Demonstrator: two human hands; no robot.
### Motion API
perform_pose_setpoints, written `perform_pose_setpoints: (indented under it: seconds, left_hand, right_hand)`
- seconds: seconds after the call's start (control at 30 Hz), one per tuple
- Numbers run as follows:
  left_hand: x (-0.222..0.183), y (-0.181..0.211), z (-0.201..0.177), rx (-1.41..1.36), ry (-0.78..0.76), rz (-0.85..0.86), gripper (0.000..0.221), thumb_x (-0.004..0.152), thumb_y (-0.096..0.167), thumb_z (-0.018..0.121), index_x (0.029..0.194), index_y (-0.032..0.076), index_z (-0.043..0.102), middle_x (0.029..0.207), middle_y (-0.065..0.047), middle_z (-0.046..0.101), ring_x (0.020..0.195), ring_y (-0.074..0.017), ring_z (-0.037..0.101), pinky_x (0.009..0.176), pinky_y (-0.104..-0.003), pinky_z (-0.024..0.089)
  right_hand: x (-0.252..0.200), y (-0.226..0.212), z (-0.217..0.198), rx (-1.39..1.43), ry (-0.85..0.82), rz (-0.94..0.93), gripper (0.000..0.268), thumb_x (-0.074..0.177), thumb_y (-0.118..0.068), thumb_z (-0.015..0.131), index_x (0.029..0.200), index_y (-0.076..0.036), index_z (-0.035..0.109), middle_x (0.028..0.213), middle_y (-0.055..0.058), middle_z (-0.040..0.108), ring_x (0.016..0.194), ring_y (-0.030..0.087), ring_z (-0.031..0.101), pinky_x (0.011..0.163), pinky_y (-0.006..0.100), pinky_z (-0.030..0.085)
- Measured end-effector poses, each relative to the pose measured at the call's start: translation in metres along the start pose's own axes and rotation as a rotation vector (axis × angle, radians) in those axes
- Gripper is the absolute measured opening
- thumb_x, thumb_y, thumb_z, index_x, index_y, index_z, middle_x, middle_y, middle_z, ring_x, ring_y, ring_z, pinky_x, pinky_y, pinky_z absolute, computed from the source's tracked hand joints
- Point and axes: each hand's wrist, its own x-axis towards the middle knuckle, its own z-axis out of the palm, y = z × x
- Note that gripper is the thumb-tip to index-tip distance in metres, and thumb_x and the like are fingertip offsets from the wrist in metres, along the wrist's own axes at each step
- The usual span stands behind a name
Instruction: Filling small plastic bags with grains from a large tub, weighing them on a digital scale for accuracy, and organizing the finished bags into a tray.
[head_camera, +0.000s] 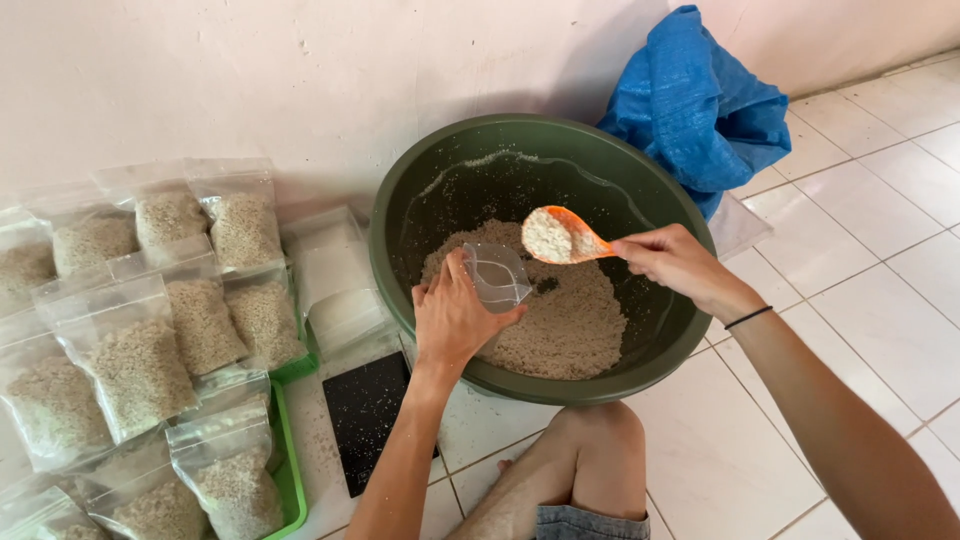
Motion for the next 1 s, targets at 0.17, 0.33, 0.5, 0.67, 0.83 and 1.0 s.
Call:
perform_pose_setpoints:
  seconds: [0.17, 0.33, 0.5, 0.67, 0.83, 1.0]
  left_hand:
    - [-0.001, 0.002, -0.002, 0.002, -0.026, 0.009, 0.097, 0.068, 0.068, 0.075, 0.132, 0.005, 0.038, 0.122, -0.018, 0.062, 0.109, -0.0340, 0.065, 0.098, -0.057, 0.046]
    - [-0.002, 0.003, -0.005, -0.063, -0.019, 0.009, 0.097, 0.069, 0.064, 0.077, 0.133, 0.003, 0.037, 0.123, -0.021, 0.060, 0.112, -0.0371, 0.064, 0.098, -0.061, 0.045]
    - [-0.001, 0.002, -0.003, 0.010, -0.016, 0.009, 0.098, 0.068, 0.069, 0.074, 0.133, 0.005, 0.038, 0.123, -0.017, 0.062, 0.111, -0.0324, 0.065, 0.099, -0.057, 0.046]
    - [0.002, -0.001, 0.006, 0.045, -0.017, 0.004, 0.100, 0.067, 0.070, 0.073, 0.134, 0.004, 0.037, 0.123, -0.016, 0.061, 0.110, -0.0312, 0.066, 0.096, -0.056, 0.048]
    - [0.001, -0.003, 0.008, 0.041, -0.012, 0.009, 0.100, 0.069, 0.068, 0.073, 0.135, 0.002, 0.038, 0.124, -0.017, 0.061, 0.110, -0.0324, 0.065, 0.095, -0.056, 0.049]
    - [0.002, -0.004, 0.012, 0.052, 0.000, 0.015, 0.101, 0.069, 0.066, 0.074, 0.136, 0.000, 0.038, 0.123, -0.019, 0.061, 0.110, -0.0343, 0.065, 0.096, -0.057, 0.048]
  right_hand:
    - [-0.014, -0.043, 0.027, -0.178, 0.009, 0.088, 0.034, 0.100, -0.021, 0.056, 0.128, -0.004, 0.066, 0.113, 0.023, 0.070, 0.095, 0.030, 0.067, 0.078, 0.037, 0.050]
    - [-0.028, -0.056, 0.049, -0.355, -0.011, -0.001, 0.029, 0.100, -0.018, 0.057, 0.123, -0.005, 0.068, 0.113, 0.023, 0.070, 0.049, 0.013, 0.053, 0.043, 0.023, 0.038]
    - [-0.032, -0.049, 0.064, -0.584, 0.154, -0.258, 0.025, 0.095, -0.023, 0.061, 0.114, -0.016, 0.076, 0.079, 0.013, 0.076, 0.052, 0.028, 0.065, 0.046, 0.035, 0.048]
    - [-0.035, -0.047, 0.072, -0.828, 0.240, -0.403, 0.025, 0.097, -0.025, 0.057, 0.115, -0.021, 0.075, 0.067, 0.005, 0.071, 0.050, 0.021, 0.062, 0.048, 0.032, 0.052]
    - [-0.035, -0.039, 0.074, -0.953, 0.328, -0.601, 0.022, 0.096, -0.024, 0.058, 0.107, -0.018, 0.076, 0.057, 0.000, 0.064, 0.046, 0.017, 0.058, 0.044, 0.027, 0.048]
    - [-0.036, -0.035, 0.074, -1.046, 0.439, -0.755, 0.019, 0.096, -0.023, 0.057, 0.097, -0.018, 0.076, 0.052, -0.003, 0.052, 0.046, 0.013, 0.053, 0.042, 0.023, 0.043]
